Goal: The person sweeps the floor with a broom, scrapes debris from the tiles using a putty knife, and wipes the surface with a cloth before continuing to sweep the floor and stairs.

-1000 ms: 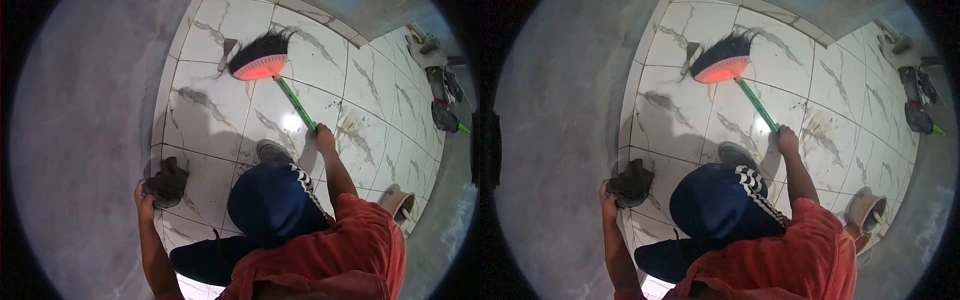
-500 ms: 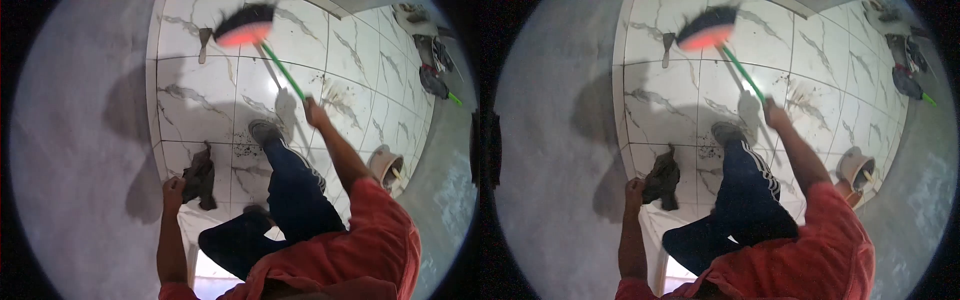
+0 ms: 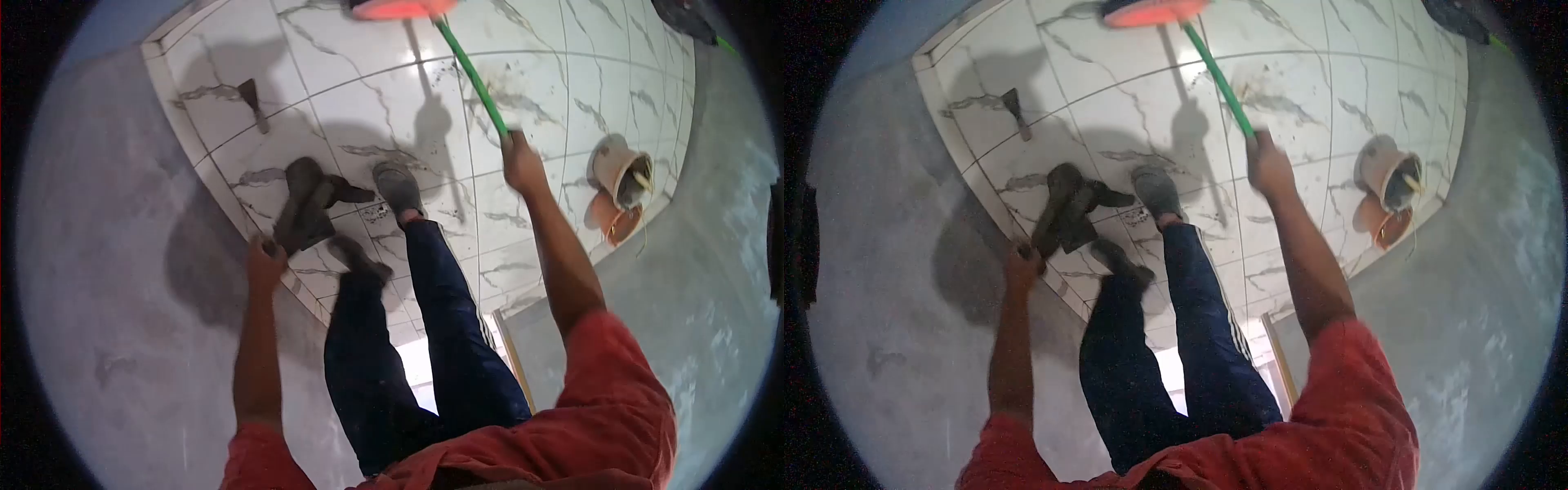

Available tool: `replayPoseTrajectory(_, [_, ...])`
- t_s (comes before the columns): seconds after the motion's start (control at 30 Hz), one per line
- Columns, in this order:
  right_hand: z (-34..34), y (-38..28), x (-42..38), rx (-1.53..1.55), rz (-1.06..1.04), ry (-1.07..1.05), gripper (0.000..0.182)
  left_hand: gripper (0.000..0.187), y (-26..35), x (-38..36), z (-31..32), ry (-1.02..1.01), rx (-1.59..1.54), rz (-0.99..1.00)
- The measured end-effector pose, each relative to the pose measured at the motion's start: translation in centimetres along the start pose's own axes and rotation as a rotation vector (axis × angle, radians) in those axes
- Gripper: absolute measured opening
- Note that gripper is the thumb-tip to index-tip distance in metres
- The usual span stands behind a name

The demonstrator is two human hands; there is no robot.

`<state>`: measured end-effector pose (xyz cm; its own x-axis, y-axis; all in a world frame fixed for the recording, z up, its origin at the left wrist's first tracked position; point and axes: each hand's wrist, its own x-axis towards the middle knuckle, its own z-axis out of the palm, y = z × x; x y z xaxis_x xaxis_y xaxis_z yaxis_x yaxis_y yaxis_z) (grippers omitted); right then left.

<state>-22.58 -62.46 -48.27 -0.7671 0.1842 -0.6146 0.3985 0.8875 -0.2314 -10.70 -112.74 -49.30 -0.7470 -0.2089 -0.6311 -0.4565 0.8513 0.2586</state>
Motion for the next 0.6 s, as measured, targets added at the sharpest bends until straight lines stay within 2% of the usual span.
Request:
replayPoseTrajectory(0.03, [0.9, -0.1, 3.1, -0.002, 0.017, 0.025, 0.031, 0.035, 4.4, 2.4, -2.8, -0.082, -0.299, -0.019])
replayPoseTrajectory(0.07, [2.1, 1.2, 2.8, 0.004, 0.035, 0.027, 0.031, 0.038, 1.4, 6.3, -1.3, -0.097, -0.155, 0.054])
replayPoseTrajectory(0.13, [6.1, 4.8, 1.3, -0.045, 0.013, -0.045, 0.032, 0.037, 1.9, 11.5, -1.1, 0.007, 0.03, 0.064])
replayPoseTrajectory(0.17, [6.8, 5.7, -2.1, -0.042, 0.125, -0.086, 0.028, 0.035, 1.3, 14.6, -1.0, -0.097, 0.01, 0.067])
replayPoseTrajectory(0.2, [8.6, 8.2, -6.0, -0.051, 0.145, -0.18, 0.028, 0.034, 0.9, 17.0, -0.8, -0.207, -0.012, 0.074])
replayPoseTrajectory(0.23, [7.1, 6.8, -10.5, -0.101, 0.112, -0.251, 0.028, 0.031, 2.0, 18.4, -0.8, -0.203, 0.051, 0.059])
replayPoseTrajectory(0.27, [9.8, 10.1, -14.7, -0.146, 0.273, -0.399, 0.028, 0.033, 1.2, 20.6, -0.6, -0.236, 0.104, 0.179])
replayPoseTrajectory(0.3, [10.5, 10.7, -18.9, -0.122, 0.332, -0.404, 0.025, 0.033, 0.6, 22.2, 0.2, -0.242, 0.101, 0.187])
replayPoseTrajectory(0.33, [11.7, 12.4, -23.6, -0.105, 0.202, -0.311, 0.031, 0.036, 0.1, 23.6, 1.2, -0.209, 0.271, 0.143])
replayPoseTrajectory(0.37, [11.6, 13.0, -27.0, -0.176, -0.005, -0.314, 0.024, 0.04, 0.1, 24.6, 1.7, -0.168, 0.438, 0.097])
replayPoseTrajectory(0.4, [9.9, 11.7, -29.2, -0.224, 0.013, -0.325, 0.019, 0.051, 3.1, 24.0, 0.8, -0.243, 0.359, -0.043])
replayPoseTrajectory(0.43, [8.8, 11.8, -30.8, -0.175, 0.031, -0.375, 0.019, 0.051, 2.1, 25.4, 1.6, -0.233, 0.352, -0.048])
replayPoseTrajectory(0.47, [4.8, 6.8, -29.0, 0.066, 0.574, -0.461, 0.025, 0.055, 0.0, 27.5, 2.9, -0.249, 0.452, 0.024])
replayPoseTrajectory(0.5, [4.7, 7.3, -29.2, 0.049, 0.437, -0.305, 0.028, 0.058, -1.9, 29.1, 3.9, -0.277, 0.557, 0.097])
replayPoseTrajectory(0.57, [5.1, 10.3, -28.6, -0.032, 0.121, 0.002, 0.041, 0.061, -2.6, 31.2, 4.6, -0.234, 0.505, 0.181])
replayPoseTrajectory(0.6, [4.1, 9.5, -23.5, -0.092, 0.22, 0.032, 0.036, 0.061, 2.0, 29.6, 2.8, -0.24, 0.402, -0.016])
